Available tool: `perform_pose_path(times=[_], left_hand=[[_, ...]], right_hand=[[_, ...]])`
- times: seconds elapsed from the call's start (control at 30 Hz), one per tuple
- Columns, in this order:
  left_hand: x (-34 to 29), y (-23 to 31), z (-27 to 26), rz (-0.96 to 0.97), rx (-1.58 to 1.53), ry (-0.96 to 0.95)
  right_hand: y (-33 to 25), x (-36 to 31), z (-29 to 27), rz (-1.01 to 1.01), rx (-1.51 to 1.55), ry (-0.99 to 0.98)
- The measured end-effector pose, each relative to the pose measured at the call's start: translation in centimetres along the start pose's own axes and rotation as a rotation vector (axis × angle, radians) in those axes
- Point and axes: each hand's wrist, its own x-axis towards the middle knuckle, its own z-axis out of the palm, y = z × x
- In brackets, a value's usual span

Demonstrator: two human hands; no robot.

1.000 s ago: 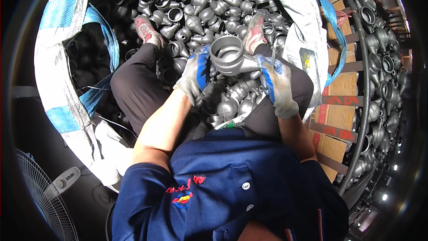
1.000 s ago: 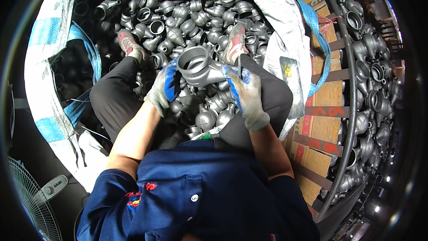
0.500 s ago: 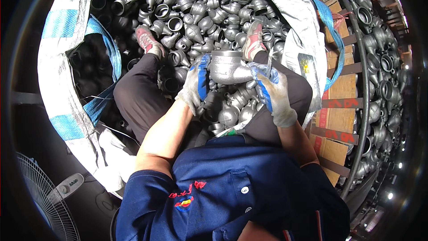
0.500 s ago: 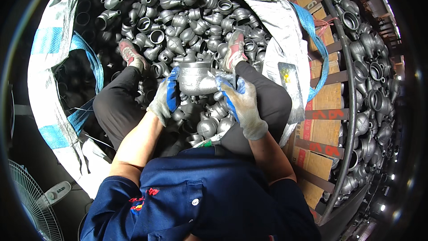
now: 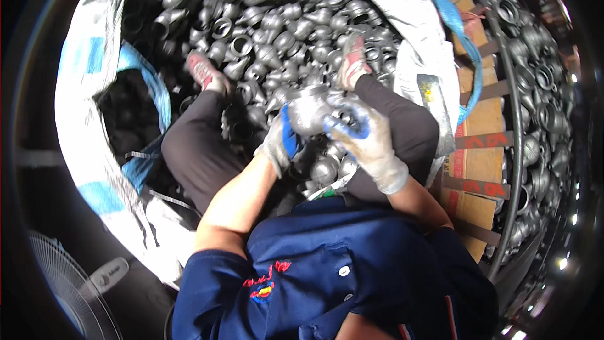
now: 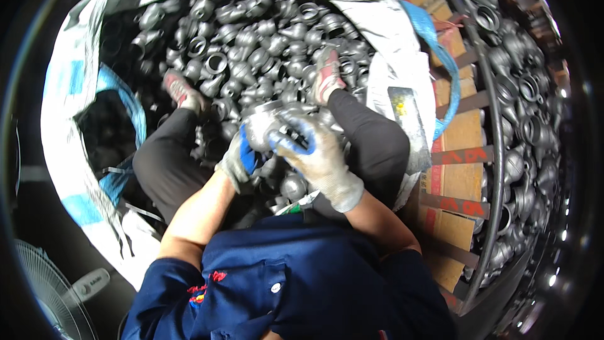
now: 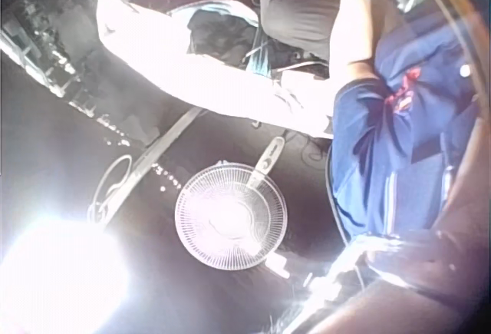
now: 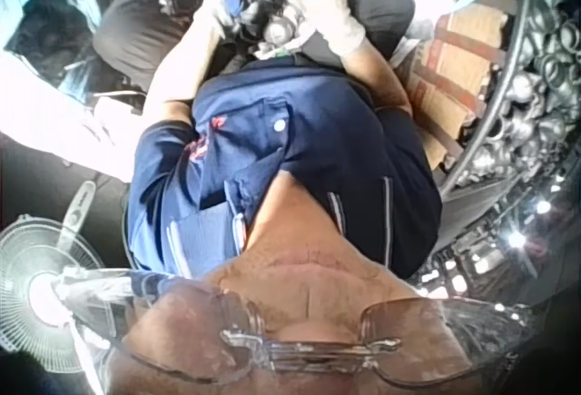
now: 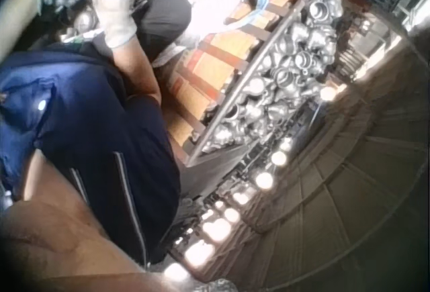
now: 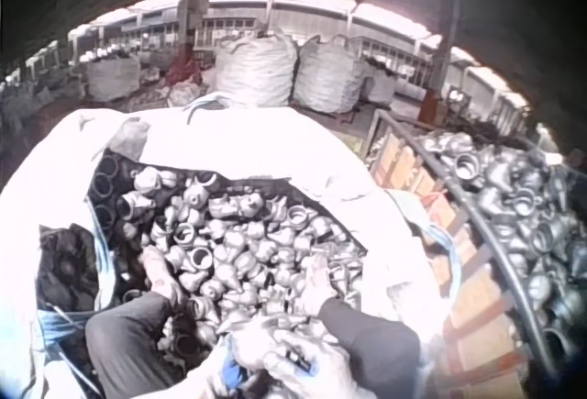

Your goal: The person cleans metal casting parts by removing debris from their holes with a small pick tool.

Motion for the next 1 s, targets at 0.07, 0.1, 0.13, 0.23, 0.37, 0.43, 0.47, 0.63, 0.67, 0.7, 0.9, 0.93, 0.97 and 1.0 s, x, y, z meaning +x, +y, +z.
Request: perform_pose_path(times=[0.07, 0.1, 0.13, 0.23, 0.37, 0.43, 0.47, 0.63, 0.67, 0.7, 0.9, 0.93, 0.97, 1.0], left_hand=[[0.4, 0.2, -0.3, -0.067, -0.020, 0.051], [0.9, 0.4, -0.4, -0.207, -0.144, 0.025], [1.5, 0.8, -0.4, -0.263, -0.115, -0.019], [2.9, 1.7, -0.4, 0.034, 0.424, -0.154], [2.4, 0.8, 0.4, 0.019, 0.333, -0.065], [1.0, -0.2, 0.9, -0.064, -0.045, 0.053], [1.1, -1.0, 1.0, -0.336, -0.593, 0.140], [1.3, -1.8, 1.2, -0.493, -1.289, 0.128], [1.3, -1.2, 1.0, -0.428, -1.130, 0.091], [1.6, -0.6, 0.9, -0.444, -1.076, 0.092], [2.8, 2.2, 0.7, -0.011, -0.171, -0.011], [2.9, 2.1, 0.6, 0.128, 0.063, -0.018], [2.9, 2.0, 0.6, 0.023, -0.082, -0.020], [2.8, 1.8, 0.6, -0.083, -0.226, -0.023]], right_hand=[[0.1, 0.5, -0.4, -0.040, -0.097, 0.026], [0.1, 0.7, -0.8, 0.119, -0.132, -0.012], [0.2, 1.2, -1.1, 0.024, -0.207, -0.002], [0.6, 2.0, -2.4, 0.072, -0.325, -0.029], [1.1, 1.4, -2.8, -0.035, -0.335, -0.003], [0.8, 0.6, -2.4, -0.059, -0.203, -0.012], [0.4, 0.1, -1.8, -0.046, -0.061, 0.011], [-1.3, -0.4, -0.4, 0.025, 0.108, -0.072], [-1.4, -0.4, -0.3, 0.003, 0.119, -0.074], [-1.6, -0.3, -0.2, -0.016, 0.128, -0.072], [-1.9, -0.4, 0.0, 0.017, 0.305, -0.056], [-2.0, -0.5, -0.1, 0.158, 0.408, -0.088], [-2.1, -0.6, -0.3, 0.274, 0.512, -0.129], [-2.0, -0.5, -0.4, 0.225, 0.379, -0.134]])
